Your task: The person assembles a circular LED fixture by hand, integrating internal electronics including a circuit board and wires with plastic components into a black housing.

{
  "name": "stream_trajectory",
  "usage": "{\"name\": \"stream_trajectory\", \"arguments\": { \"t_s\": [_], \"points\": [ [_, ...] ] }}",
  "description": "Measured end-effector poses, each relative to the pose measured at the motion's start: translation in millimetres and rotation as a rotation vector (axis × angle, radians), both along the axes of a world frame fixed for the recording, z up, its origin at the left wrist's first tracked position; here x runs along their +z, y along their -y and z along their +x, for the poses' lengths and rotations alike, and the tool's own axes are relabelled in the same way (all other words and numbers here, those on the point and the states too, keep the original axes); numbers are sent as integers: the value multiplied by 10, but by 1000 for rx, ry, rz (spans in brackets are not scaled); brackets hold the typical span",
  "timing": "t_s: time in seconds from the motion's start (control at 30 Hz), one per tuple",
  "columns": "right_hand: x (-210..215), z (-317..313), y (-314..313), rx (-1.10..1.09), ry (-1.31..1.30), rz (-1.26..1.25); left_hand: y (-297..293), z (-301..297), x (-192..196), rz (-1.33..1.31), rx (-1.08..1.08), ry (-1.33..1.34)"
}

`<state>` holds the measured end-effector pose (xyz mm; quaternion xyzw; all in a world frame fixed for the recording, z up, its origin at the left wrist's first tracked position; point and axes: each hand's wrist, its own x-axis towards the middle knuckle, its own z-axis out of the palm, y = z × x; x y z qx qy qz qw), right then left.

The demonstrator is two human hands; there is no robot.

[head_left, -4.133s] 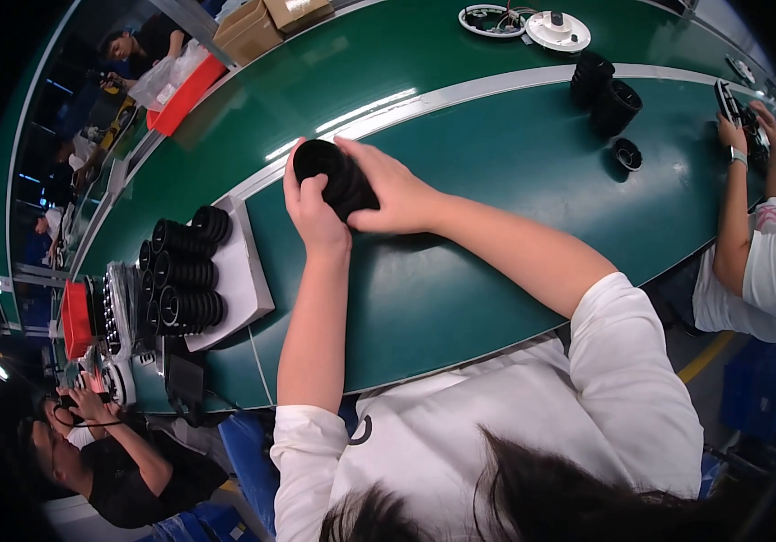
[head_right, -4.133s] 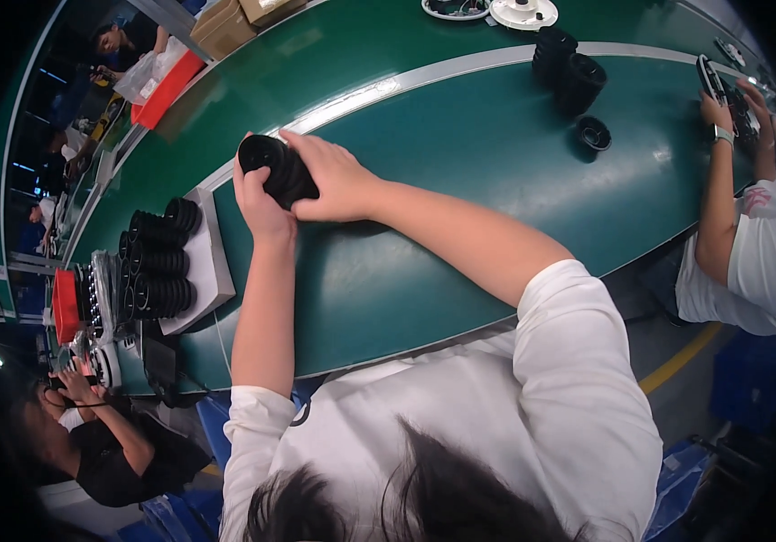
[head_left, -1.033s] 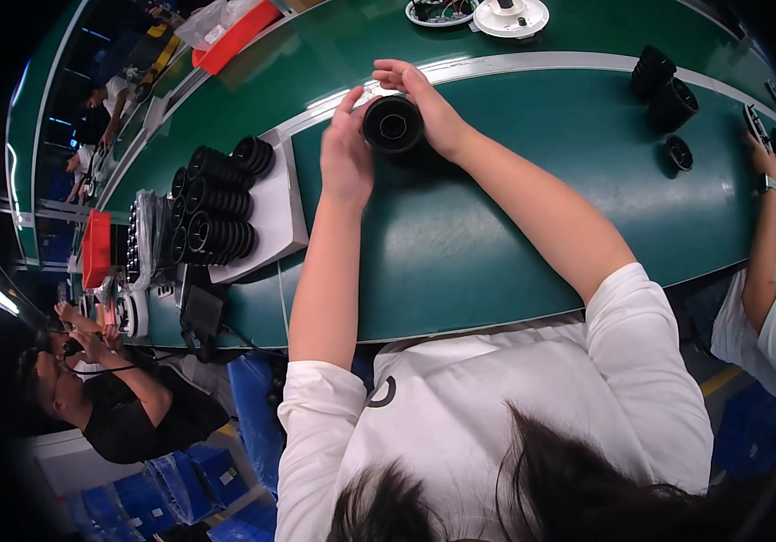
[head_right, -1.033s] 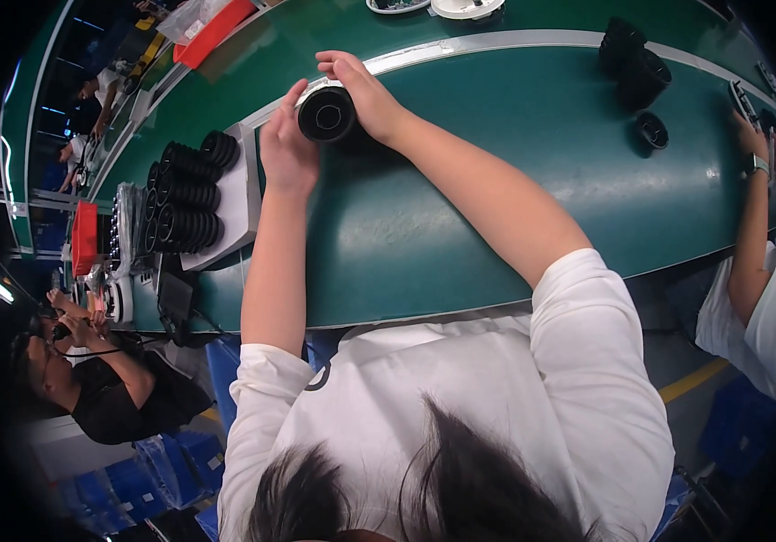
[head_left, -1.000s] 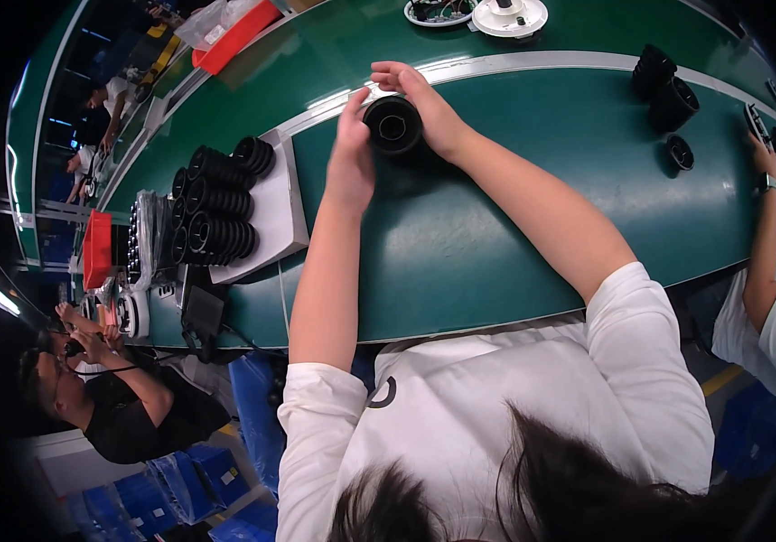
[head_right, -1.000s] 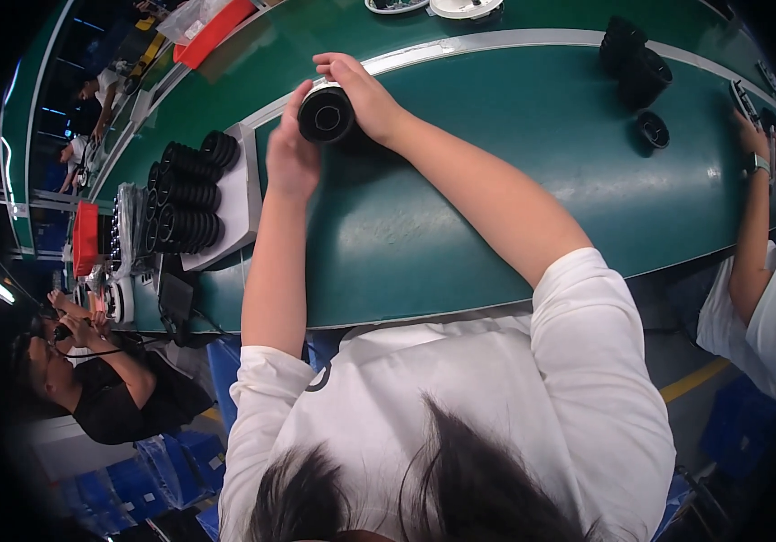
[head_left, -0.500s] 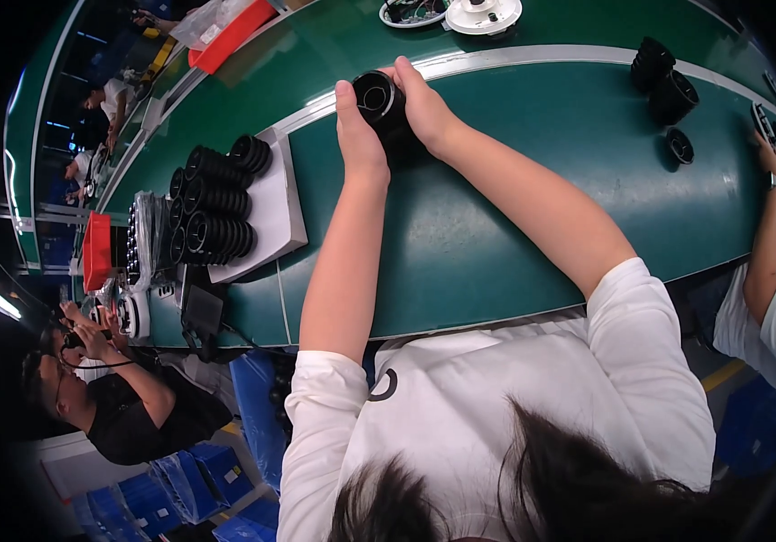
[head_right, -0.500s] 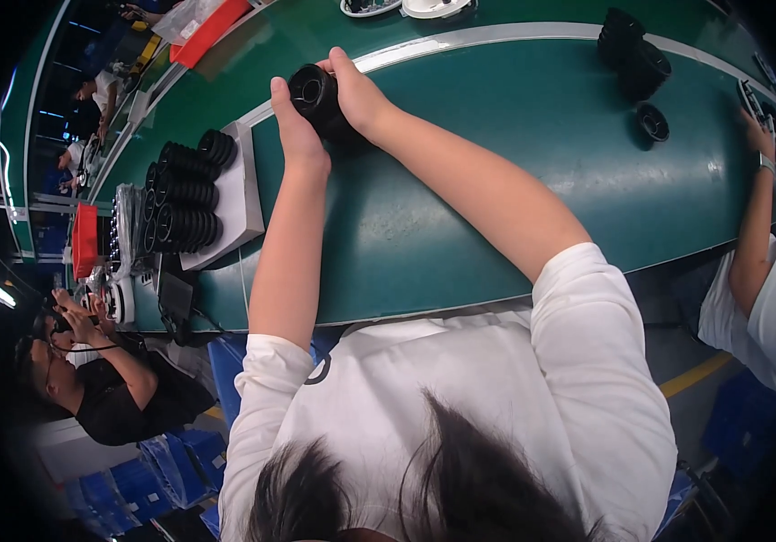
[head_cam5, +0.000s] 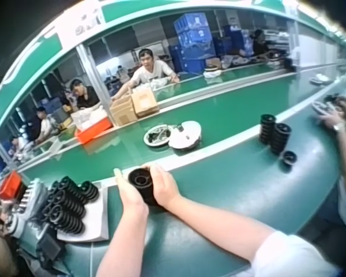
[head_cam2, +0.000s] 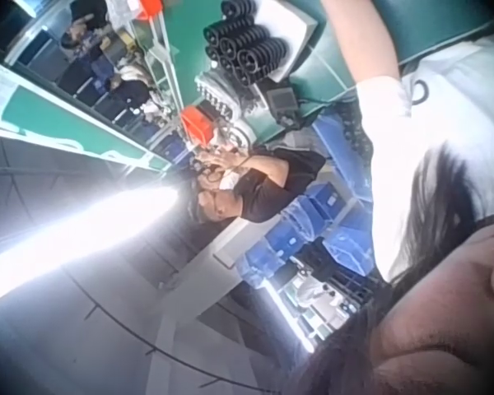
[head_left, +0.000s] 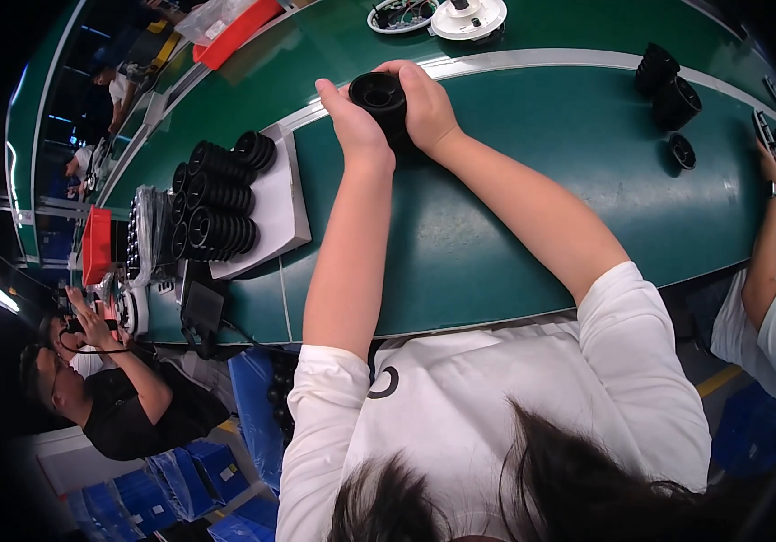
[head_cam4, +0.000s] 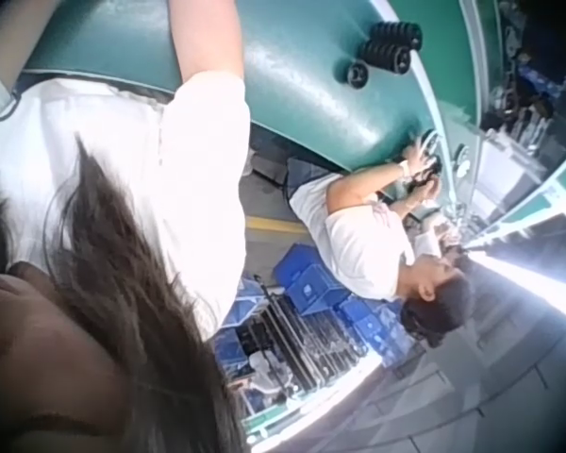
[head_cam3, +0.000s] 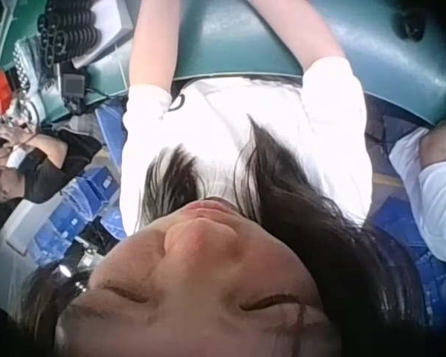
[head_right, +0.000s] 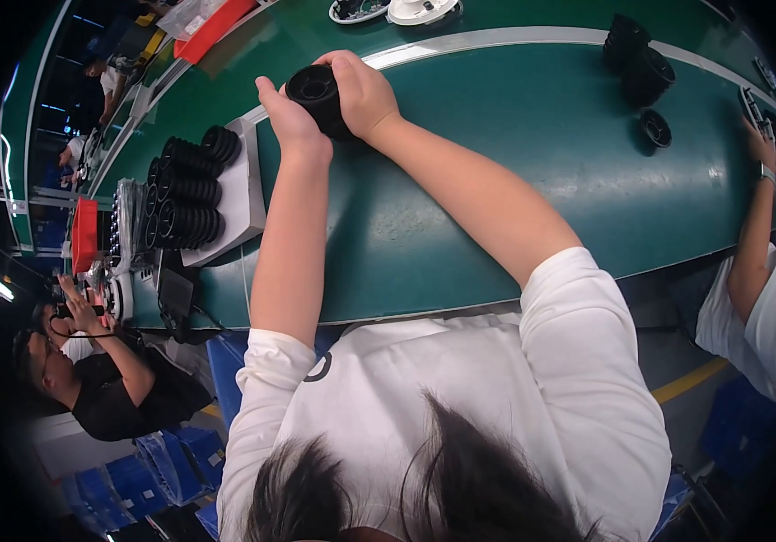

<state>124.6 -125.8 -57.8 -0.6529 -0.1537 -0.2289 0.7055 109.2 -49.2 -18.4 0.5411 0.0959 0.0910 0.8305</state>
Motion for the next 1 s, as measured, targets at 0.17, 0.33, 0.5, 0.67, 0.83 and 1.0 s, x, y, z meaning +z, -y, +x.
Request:
{"name": "stream_trajectory", "arguments": {
  "t_s": [0.17, 0.33, 0.5, 0.67, 0.83, 1.0],
  "points": [
    [-15, 19, -9, 84, -65, 122, -53, -30, 26, 21, -103, -102],
    [-1, -6, -63, 97, -150, 226, -72, -25, -45, -108, -102, -103],
    [-38, 52, -65, 81, -208, 250, -307, -230, -149, 122, -260, -61],
    [-44, 87, -18, 136, -224, 246, -334, -319, -257, 384, -395, 153],
    [29, 38, 15, 202, -277, 257, -314, -283, -361, 497, -349, 210],
    [13, 52, 11, 265, -300, 314, -278, -287, -374, 506, -327, 239]
  ]
}}
